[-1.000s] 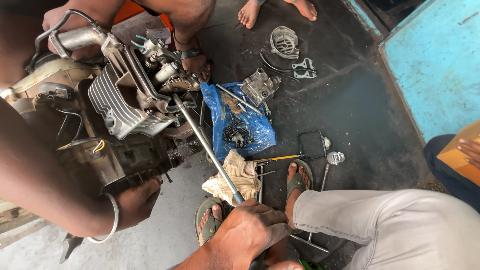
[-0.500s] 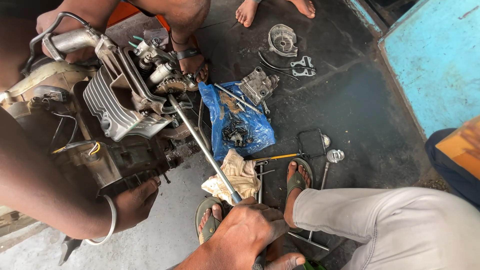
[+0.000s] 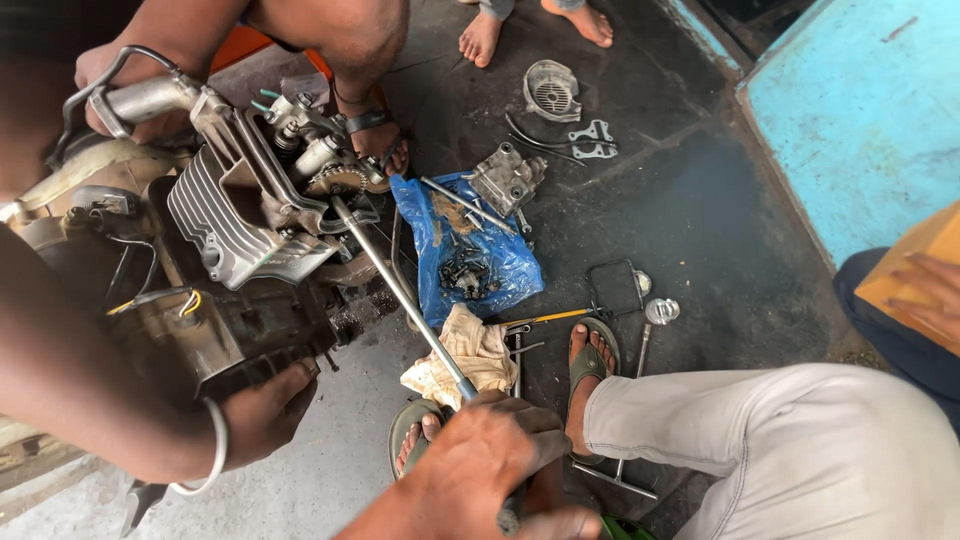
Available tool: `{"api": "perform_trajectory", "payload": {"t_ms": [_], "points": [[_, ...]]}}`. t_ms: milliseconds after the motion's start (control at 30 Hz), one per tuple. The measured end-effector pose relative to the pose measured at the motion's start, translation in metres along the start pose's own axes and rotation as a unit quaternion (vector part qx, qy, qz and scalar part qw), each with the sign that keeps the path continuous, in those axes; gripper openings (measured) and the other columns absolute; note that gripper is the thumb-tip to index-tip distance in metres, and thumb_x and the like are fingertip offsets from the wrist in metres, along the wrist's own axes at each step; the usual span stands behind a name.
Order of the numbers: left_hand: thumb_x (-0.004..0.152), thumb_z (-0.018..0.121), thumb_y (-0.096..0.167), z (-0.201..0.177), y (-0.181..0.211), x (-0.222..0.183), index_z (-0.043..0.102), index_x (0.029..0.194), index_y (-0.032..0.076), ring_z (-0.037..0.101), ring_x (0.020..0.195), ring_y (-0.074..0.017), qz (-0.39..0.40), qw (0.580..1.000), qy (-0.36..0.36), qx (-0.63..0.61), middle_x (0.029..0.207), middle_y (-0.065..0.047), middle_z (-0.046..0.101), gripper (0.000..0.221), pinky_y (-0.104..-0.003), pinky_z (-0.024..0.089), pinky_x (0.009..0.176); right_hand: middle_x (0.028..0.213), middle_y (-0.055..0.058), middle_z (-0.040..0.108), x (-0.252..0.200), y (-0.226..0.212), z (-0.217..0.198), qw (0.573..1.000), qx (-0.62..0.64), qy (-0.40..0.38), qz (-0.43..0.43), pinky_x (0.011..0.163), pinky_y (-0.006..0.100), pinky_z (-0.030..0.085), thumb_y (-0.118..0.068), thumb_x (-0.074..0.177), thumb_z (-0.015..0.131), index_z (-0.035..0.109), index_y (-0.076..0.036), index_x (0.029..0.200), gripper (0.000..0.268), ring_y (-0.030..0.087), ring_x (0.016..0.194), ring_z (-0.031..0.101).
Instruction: Dismantling and cleaning components of a motorcycle engine.
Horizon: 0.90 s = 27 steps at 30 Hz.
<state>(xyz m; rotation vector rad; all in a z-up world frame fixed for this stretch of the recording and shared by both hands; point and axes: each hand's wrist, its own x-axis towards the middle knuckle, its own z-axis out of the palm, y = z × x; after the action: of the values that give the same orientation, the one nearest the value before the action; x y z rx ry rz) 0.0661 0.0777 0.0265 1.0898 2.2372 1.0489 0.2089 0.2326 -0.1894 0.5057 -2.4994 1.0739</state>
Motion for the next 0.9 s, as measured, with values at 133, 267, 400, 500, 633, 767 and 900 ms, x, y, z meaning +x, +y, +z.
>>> {"api": "perform_trajectory", "payload": {"t_ms": [133, 267, 400, 500, 633, 767, 900], "points": [[0.065, 0.084, 0.065, -0.037, 0.0, 0.005, 0.052, 0.138, 0.014, 0.044, 0.133, -0.0414, 0.013, 0.977, -0.018, 0.214, 0.13, -0.024, 0.057, 0.095, -0.062, 0.023, 0.114, 0.088, 0.02, 0.066, 0.121, -0.008, -0.061, 1.0, 0.016, 0.014, -0.01, 0.077, 0.048, 0.048, -0.017, 0.08, 0.074, 0.067, 0.0, 0.091, 0.021, 0.038, 0.086, 0.065], [0.063, 0.082, 0.051, -0.08, -0.035, 0.005, 0.052, 0.145, 0.019, 0.033, 0.15, -0.0381, -0.052, 0.914, 0.05, 0.4, 0.152, -0.013, 0.05, 0.093, -0.06, 0.023, 0.113, 0.059, 0.014, 0.06, 0.161, -0.046, -0.086, 0.997, -0.015, -0.018, 0.067, 0.063, 0.046, 0.045, -0.015, 0.083, 0.074, 0.062, -0.005, 0.067, 0.022, 0.034, 0.059, 0.062], [0.083, 0.073, 0.031, -0.097, -0.077, 0.003, 0.061, 0.134, 0.014, 0.037, 0.146, -0.0326, -0.077, 0.891, 0.122, 0.43, 0.149, -0.01, 0.053, 0.055, -0.052, 0.03, 0.113, 0.049, 0.008, 0.055, 0.164, -0.056, -0.092, 0.996, -0.034, -0.043, 0.077, 0.057, 0.044, 0.042, -0.012, 0.082, 0.072, 0.06, -0.008, 0.064, 0.021, 0.027, 0.046, 0.057], [0.093, 0.066, 0.027, -0.098, -0.083, 0.002, 0.07, 0.12, 0.007, 0.044, 0.142, -0.0316, -0.053, 0.895, 0.216, 0.387, 0.139, -0.012, 0.062, 0.034, -0.046, 0.037, 0.115, 0.045, 0.008, 0.05, 0.168, -0.06, -0.09, 0.996, -0.079, -0.031, 0.021, 0.056, 0.043, 0.038, -0.015, 0.08, 0.075, 0.055, -0.009, 0.058, 0.03, 0.025, 0.043, 0.05], [0.095, 0.064, 0.027, -0.1, -0.087, 0.005, 0.074, 0.112, 0.002, 0.045, 0.142, -0.0347, -0.032, 0.895, 0.267, 0.355, 0.132, -0.014, 0.067, 0.032, -0.043, 0.044, 0.11, 0.047, 0.007, 0.049, 0.174, -0.062, -0.089, 0.993, -0.112, -0.023, -0.024, 0.055, 0.042, 0.035, -0.018, 0.081, 0.074, 0.053, -0.009, 0.059, 0.032, 0.023, 0.044, 0.048], [0.095, 0.064, 0.03, -0.1, -0.087, 0.007, 0.074, 0.113, 0.002, 0.041, 0.144, -0.0341, -0.049, 0.901, 0.269, 0.338, 0.131, -0.014, 0.067, 0.035, -0.043, 0.045, 0.108, 0.05, 0.007, 0.051, 0.176, -0.062, -0.084, 0.988, -0.143, -0.006, -0.052, 0.057, 0.041, 0.036, -0.023, 0.082, 0.074, 0.053, -0.01, 0.06, 0.033, 0.023, 0.046, 0.049], [0.094, 0.063, 0.031, -0.096, -0.095, 0.01, 0.074, 0.112, 0.002, 0.036, 0.147, -0.0325, -0.072, 0.899, 0.256, 0.347, 0.132, -0.013, 0.066, 0.036, -0.043, 0.044, 0.108, 0.054, 0.007, 0.054, 0.169, -0.06, -0.078, 0.981, -0.182, -0.028, -0.058, 0.06, 0.043, 0.037, -0.028, 0.084, 0.076, 0.055, -0.01, 0.064, 0.035, 0.025, 0.052, 0.051]]}}
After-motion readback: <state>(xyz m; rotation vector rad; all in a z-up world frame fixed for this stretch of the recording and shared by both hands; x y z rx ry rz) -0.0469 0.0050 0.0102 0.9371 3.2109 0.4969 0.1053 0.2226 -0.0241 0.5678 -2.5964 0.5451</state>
